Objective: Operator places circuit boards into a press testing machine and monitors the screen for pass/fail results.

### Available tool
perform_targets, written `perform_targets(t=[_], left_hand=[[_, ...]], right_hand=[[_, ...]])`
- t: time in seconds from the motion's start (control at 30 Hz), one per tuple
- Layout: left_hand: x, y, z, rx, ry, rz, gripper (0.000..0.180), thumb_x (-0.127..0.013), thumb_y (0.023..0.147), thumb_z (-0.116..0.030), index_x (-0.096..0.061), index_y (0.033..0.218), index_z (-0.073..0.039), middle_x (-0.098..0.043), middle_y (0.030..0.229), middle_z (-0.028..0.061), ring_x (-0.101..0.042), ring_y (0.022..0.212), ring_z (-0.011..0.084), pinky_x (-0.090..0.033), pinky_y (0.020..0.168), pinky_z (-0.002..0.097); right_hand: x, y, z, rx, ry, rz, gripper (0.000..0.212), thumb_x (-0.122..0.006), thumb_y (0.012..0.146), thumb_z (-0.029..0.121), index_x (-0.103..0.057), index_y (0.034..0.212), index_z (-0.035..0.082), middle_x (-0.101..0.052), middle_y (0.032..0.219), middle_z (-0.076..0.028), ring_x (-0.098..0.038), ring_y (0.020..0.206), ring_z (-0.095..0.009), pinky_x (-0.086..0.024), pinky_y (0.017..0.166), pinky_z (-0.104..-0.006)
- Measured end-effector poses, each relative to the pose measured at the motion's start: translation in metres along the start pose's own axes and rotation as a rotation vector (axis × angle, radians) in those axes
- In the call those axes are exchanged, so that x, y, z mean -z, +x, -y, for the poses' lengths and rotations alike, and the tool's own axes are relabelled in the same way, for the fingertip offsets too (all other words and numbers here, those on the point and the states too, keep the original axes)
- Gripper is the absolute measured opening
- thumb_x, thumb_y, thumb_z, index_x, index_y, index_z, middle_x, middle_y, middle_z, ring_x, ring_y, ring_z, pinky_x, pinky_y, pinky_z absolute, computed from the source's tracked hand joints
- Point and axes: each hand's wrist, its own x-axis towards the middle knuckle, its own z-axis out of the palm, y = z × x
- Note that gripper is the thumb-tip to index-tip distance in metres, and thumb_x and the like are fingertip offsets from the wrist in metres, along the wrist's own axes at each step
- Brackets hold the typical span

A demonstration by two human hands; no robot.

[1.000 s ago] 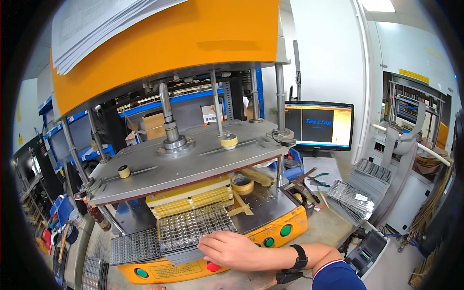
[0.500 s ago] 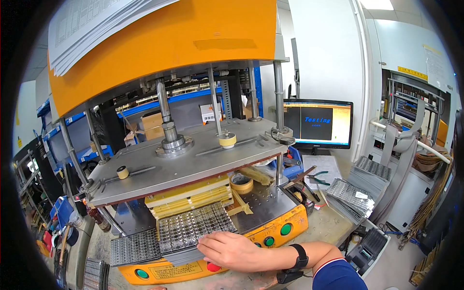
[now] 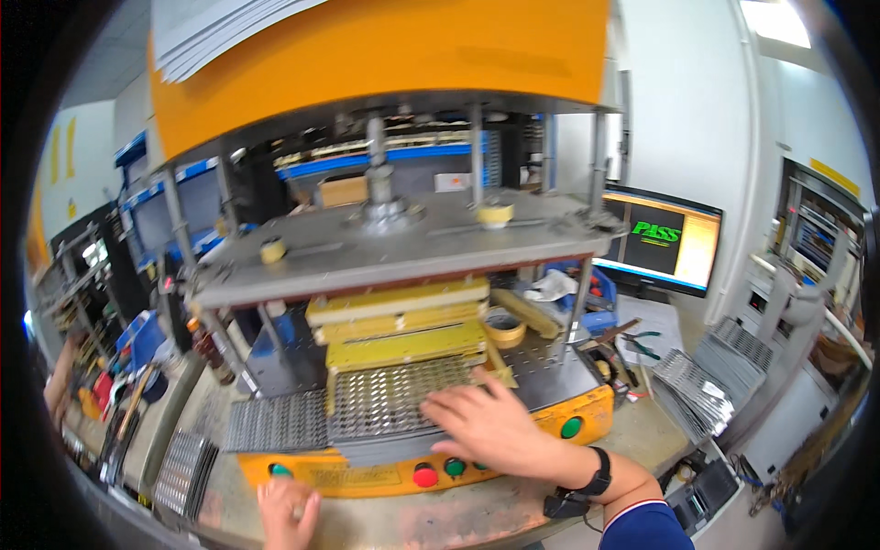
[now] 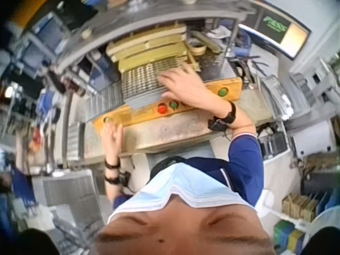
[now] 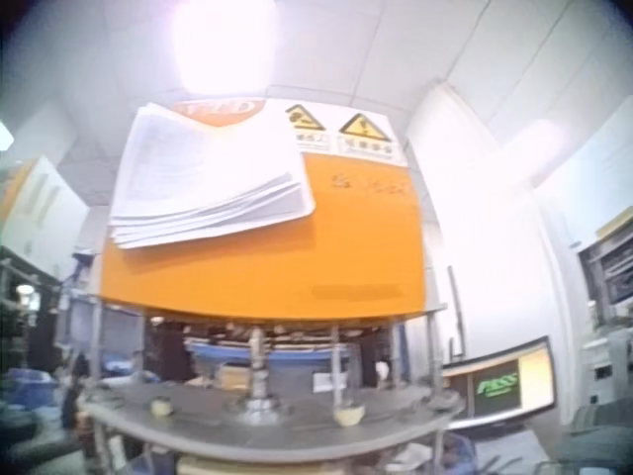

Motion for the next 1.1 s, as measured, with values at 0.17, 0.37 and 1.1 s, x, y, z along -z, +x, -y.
perform_targets(t=[0.17,0.37,1.1], left_hand=[[0.02,0.155,-0.039,-0.241,0.102,0.023,0.01,-0.071,0.091,-0.022,-0.069,0.09,-0.012,-0.071,0.096,0.0032,-0.064,0.095,0.0269,-0.041,0.084,0.042],[-0.047,0.262,-0.003,-0.316,0.357,0.027,0.045,-0.06,0.097,-0.05,-0.07,0.121,-0.013,-0.072,0.116,0.0074,-0.062,0.116,0.0289,-0.041,0.096,0.0391],[0.086,0.092,0.102,-0.42,0.662,-0.101,0.039,-0.071,0.081,-0.008,-0.068,0.12,-0.01,-0.071,0.121,0.0044,-0.065,0.121,0.0213,-0.049,0.104,0.0418]], right_hand=[[0.005,-0.001,-0.013,0.04,-0.058,0.054,0.041,-0.073,0.09,0.031,-0.066,0.127,0.014,-0.067,0.126,-0.002,-0.062,0.117,-0.019,-0.038,0.114,-0.0521],[0.012,0.002,-0.019,0.075,0.057,0.022,0.037,-0.073,0.09,0.028,-0.067,0.122,0.011,-0.069,0.118,-0.003,-0.064,0.11,-0.019,-0.041,0.112,-0.0488],[0.027,0.005,-0.023,-0.066,0.208,-0.209,0.021,-0.071,0.089,0.005,-0.068,0.11,0.004,-0.073,0.117,-0.015,-0.068,0.116,-0.035,-0.057,0.095,-0.0418]])
